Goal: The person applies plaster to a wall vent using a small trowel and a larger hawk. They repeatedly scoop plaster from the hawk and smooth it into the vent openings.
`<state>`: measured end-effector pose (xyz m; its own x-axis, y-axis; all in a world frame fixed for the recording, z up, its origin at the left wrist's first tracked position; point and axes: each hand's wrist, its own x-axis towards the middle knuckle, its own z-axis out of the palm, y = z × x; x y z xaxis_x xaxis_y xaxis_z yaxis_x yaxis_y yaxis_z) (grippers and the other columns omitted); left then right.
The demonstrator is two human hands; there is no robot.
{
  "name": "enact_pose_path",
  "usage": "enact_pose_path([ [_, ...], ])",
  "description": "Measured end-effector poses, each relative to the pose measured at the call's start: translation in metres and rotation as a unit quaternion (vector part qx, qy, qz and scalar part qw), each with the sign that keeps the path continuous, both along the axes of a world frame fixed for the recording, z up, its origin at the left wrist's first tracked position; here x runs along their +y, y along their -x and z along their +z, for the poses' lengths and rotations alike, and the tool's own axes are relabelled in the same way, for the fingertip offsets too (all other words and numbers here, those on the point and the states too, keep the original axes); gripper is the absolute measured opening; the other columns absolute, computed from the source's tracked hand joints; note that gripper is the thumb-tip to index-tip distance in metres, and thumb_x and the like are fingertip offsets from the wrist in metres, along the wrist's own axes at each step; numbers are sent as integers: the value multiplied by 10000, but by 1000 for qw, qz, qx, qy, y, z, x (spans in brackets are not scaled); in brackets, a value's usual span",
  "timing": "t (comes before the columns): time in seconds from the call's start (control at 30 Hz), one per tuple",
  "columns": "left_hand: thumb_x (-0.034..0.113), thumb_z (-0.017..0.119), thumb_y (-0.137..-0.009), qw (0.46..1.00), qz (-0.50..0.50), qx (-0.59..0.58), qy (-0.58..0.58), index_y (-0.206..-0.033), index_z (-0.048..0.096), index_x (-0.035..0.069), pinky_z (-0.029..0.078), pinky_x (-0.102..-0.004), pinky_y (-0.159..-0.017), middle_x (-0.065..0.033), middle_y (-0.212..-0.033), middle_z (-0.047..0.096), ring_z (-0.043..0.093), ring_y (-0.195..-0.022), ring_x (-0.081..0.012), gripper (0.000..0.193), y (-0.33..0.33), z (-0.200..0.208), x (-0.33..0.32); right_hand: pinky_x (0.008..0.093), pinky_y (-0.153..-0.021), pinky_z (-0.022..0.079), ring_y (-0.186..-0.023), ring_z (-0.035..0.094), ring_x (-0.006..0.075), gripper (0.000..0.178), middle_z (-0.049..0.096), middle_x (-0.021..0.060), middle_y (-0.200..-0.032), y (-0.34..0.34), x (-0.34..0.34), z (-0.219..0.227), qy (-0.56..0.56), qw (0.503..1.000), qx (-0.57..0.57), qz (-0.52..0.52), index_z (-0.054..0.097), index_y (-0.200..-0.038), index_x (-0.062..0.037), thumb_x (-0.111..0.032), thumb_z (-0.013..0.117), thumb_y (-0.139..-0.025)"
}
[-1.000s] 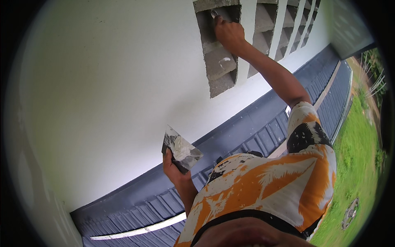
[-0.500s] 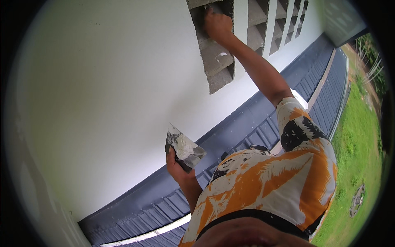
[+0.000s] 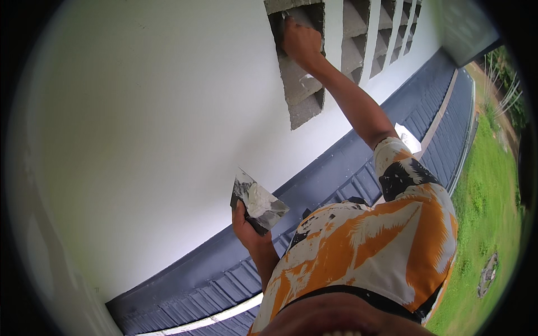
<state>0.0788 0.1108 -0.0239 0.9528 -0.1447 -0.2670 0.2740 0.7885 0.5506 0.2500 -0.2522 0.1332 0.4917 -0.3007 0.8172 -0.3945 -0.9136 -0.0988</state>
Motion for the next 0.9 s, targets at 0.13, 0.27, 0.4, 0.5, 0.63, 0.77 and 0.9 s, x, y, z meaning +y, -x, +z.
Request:
enact_pose_path([
  [0.13, 149, 501, -977, 1000, -17, -11, 6, -1242, 527, -25, 536, -406, -891, -150, -1165, 636, 647, -1042, -267, 318, 4, -1, 2, 492, -565, 545, -704, 704, 378, 286, 705, 199, -782, -2, -18, 15, 2, 1000, -12, -15, 565, -1079, 53, -105, 515, -847],
  [0.27, 144, 502, -976, 1000, -22, -10, 12, -1239, 530, -25, 537, -409, -886, -146, -1155, 640, 649, -1035, -267, 314, 5, 3, 7, 474, -566, 552, -677, 704, 372, 263, 704, 198, -763, 13, -7, 4, -4, 1000, -2, -15, 586, -1057, 44, -100, 491, -858],
  [0.4, 157, 487, -983, 1000, -22, -19, 11, -1260, 521, -27, 533, -420, -898, -150, -1174, 634, 641, -1057, -274, 334, -2, 0, 3, 468, -563, 553, -664, 702, 371, 260, 703, 198, -755, 7, -14, 8, -8, 1000, -8, -15, 594, -1046, 41, -107, 502, -852],
  [0.5, 182, 460, -998, 1000, -23, -7, -11, -1299, 501, -35, 524, -434, -915, -154, -1206, 621, 628, -1084, -281, 373, 5, -3, 8, 467, -564, 554, -667, 701, 370, 279, 703, 199, -760, 16, -13, -5, -17, 999, 15, -27, 586, -1062, 42, -118, 525, -841],
  [0.63, 182, 451, -1001, 1000, -27, -10, -8, -1297, 503, -37, 526, -435, -912, -155, -1207, 620, 630, -1080, -282, 372, 2, -6, 8, 455, -551, 553, -658, 702, 360, 292, 700, 191, -744, 11, -21, -4, 12, 999, -8, -33, 582, -1063, 51, -122, 543, -831],
  [0.77, 179, 453, -999, 1000, -20, -20, -13, -1296, 503, -37, 526, -435, -915, -154, -1205, 620, 629, -1081, -284, 370, -5, -12, 2, 433, -536, 550, -644, 701, 351, 305, 698, 185, -735, 17, -22, 10, -5, 999, 32, -20, 584, -1084, 73, -99, 525, -839],
  [0.9, 140, 491, -979, 999, -33, 17, -16, -1227, 530, -17, 535, -403, -888, -138, -1154, 633, 646, -1034, -259, 297, 3, 4, 3, 480, -575, 548, -687, 698, 386, 368, 698, 213, -775, 19, -14, -6, -3, 999, 27, -32, 547, -1178, 32, -100, 518, -835],
])
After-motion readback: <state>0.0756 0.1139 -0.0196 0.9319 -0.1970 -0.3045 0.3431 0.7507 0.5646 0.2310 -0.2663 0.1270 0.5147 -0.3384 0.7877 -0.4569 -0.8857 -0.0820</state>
